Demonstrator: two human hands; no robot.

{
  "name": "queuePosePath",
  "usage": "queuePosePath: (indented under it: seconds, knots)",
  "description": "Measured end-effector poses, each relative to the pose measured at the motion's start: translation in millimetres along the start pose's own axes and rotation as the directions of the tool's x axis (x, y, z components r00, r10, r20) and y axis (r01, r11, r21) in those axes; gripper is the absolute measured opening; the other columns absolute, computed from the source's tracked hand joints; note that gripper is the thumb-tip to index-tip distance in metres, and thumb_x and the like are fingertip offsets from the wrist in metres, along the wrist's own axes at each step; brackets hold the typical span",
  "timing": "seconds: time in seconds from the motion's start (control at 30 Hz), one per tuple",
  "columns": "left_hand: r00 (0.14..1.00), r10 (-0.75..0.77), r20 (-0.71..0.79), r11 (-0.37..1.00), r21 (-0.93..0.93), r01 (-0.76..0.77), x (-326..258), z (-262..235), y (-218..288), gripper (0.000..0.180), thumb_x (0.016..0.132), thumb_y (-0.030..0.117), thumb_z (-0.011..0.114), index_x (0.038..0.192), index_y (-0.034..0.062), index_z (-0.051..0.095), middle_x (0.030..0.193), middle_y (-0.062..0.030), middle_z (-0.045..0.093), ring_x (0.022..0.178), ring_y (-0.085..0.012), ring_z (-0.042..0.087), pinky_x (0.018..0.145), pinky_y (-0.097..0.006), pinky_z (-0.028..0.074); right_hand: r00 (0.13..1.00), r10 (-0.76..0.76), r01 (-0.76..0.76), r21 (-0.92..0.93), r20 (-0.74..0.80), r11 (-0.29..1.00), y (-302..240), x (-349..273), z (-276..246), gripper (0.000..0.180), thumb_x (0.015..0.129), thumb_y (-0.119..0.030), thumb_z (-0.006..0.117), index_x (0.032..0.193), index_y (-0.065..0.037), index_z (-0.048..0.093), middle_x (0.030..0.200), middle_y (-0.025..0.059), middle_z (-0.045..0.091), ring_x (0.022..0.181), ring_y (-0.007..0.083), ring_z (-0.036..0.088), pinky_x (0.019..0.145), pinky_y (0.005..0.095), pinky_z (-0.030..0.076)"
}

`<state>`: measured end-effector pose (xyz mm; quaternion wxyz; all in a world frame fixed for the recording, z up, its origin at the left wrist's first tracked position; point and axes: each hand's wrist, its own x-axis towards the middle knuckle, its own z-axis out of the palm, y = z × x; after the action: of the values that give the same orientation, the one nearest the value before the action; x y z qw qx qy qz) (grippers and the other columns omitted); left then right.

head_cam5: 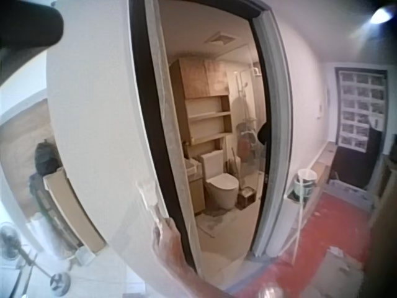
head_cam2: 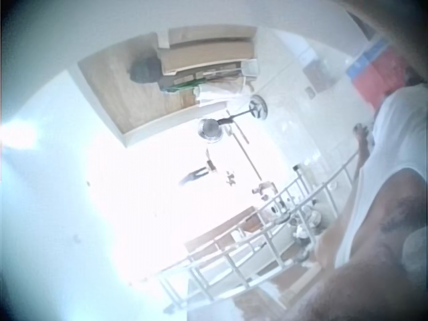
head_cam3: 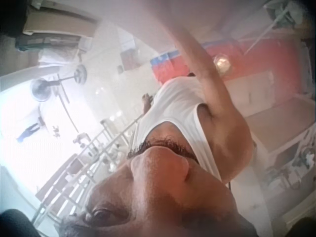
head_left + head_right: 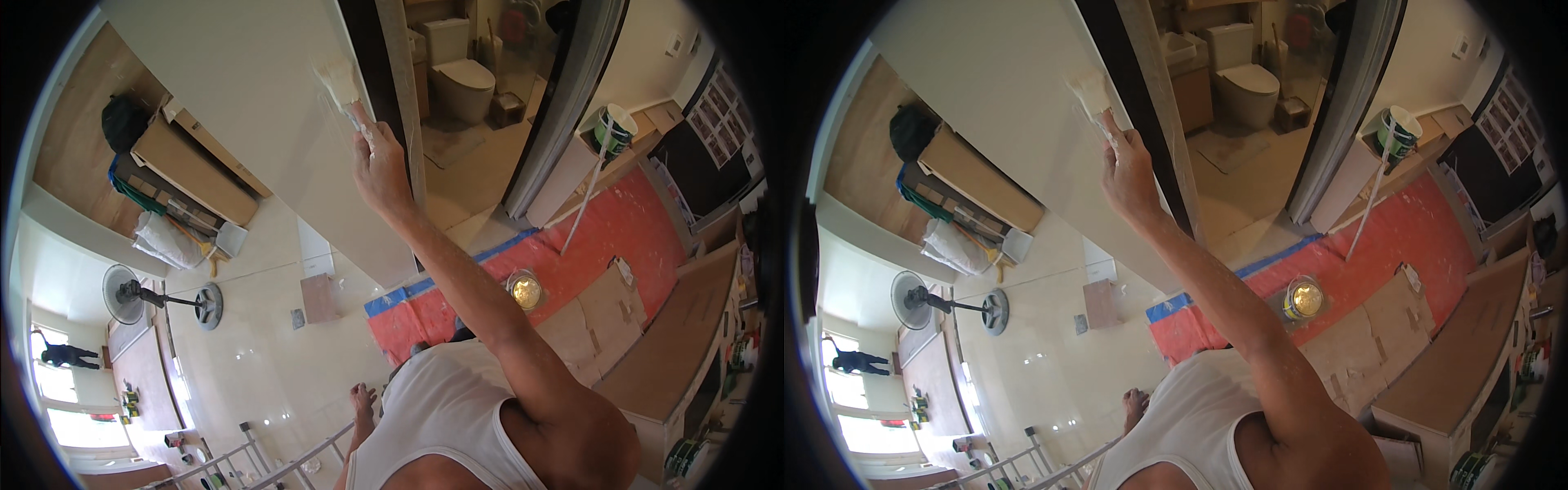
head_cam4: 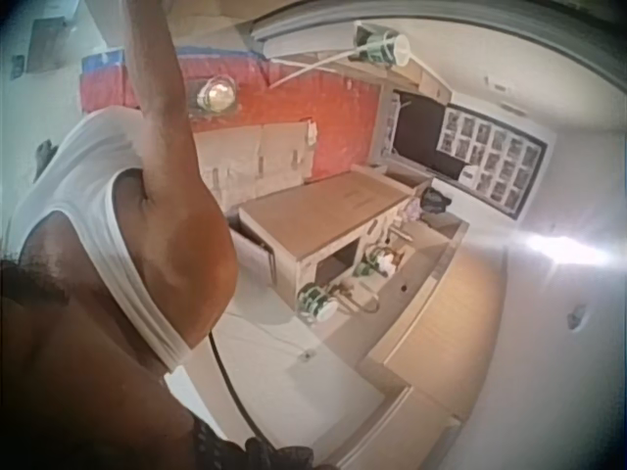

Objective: The person paints the wall around a bathroom doorway using a paintbrush and a roller. They dip the brush into a paint can, apply paint to the wall edges, and occasionally wipe the brush at a sink. The person also uses a roller to cover larger wall areas.

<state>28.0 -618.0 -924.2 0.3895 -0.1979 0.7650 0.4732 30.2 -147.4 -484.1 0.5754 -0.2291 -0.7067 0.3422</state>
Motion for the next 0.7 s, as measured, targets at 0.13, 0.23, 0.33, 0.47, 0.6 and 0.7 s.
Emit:
queuePosePath:
  seconds: [0.13,0.23,0.33,0.47,0.6,0.7]
  knots:
    - [1.0,0.006,0.007,1.0,0.002,-0.006,5.8,-0.7,0.8,0.043,0.096,0.024,0.06,0.131,0.0042,0.045,0.114,-0.0139,0.06,0.09,-0.0288,0.072,0.069,-0.041,0.06,0.997,0.07,-0.07,-0.009,0.02,0.998,3.6,-11.9,-2.8,0.054,0.099,0.003,0.054,0.151,-0.009,0.046,0.09,0.0122,0.052,0.074,0.0196,0.054,0.072,0.0332,0.049]
    - [1.0,0.0,0.028,1.0,-0.008,0.0,18.4,-7.2,-5.0,0.043,0.096,0.025,0.059,0.131,0.0041,0.045,0.114,-0.0143,0.06,0.091,-0.0291,0.071,0.07,-0.041,0.06,0.997,0.078,-0.078,-0.019,0.028,0.997,12.9,-21.7,-0.2,0.053,0.1,0.003,0.054,0.151,-0.009,0.047,0.089,0.0123,0.052,0.074,0.0196,0.054,0.072,0.0331,0.049]
    - [0.998,0.009,0.066,1.0,-0.005,-0.009,26.4,-15.5,-12.5,0.043,0.097,0.025,0.059,0.132,0.0042,0.045,0.114,-0.0146,0.06,0.092,-0.0295,0.071,0.07,-0.042,0.06,0.992,0.117,-0.116,-0.03,0.041,0.993,16.2,-30.4,0.2,0.052,0.1,0.002,0.054,0.15,-0.009,0.047,0.088,0.0125,0.052,0.074,0.02,0.054,0.072,0.0331,0.049]
    - [0.999,0.026,0.034,1.0,-0.003,-0.026,9.9,-7.7,-2.1,0.043,0.097,0.025,0.059,0.131,0.0045,0.044,0.114,-0.0146,0.06,0.093,-0.0294,0.071,0.07,-0.042,0.06,0.99,0.136,-0.135,-0.033,0.032,0.99,32.2,-42.2,-0.9,0.051,0.1,0.001,0.054,0.15,-0.008,0.048,0.088,0.0129,0.052,0.074,0.0212,0.055,0.073,0.0339,0.049]
    - [0.999,0.036,0.0,0.999,-0.011,-0.036,-2.8,-9.7,-0.9,0.042,0.097,0.025,0.06,0.131,0.0054,0.045,0.113,-0.0138,0.06,0.091,-0.0285,0.071,0.07,-0.041,0.06,0.985,0.169,-0.167,-0.045,0.037,0.985,36.4,-51.6,-1.4,0.05,0.1,0.0,0.054,0.15,-0.008,0.048,0.09,0.0135,0.054,0.076,0.0223,0.057,0.073,0.0356,0.05]
    - [1.0,0.03,-0.003,0.999,-0.021,-0.03,-8.4,-12.2,-0.8,0.042,0.097,0.026,0.06,0.131,0.0062,0.045,0.113,-0.0132,0.06,0.09,-0.0275,0.071,0.069,-0.041,0.06,0.98,0.193,-0.189,-0.065,0.053,0.98,44.1,-59.4,-1.4,0.051,0.1,0.0,0.053,0.15,-0.009,0.048,0.091,0.0141,0.055,0.077,0.0234,0.058,0.074,0.0365,0.05]
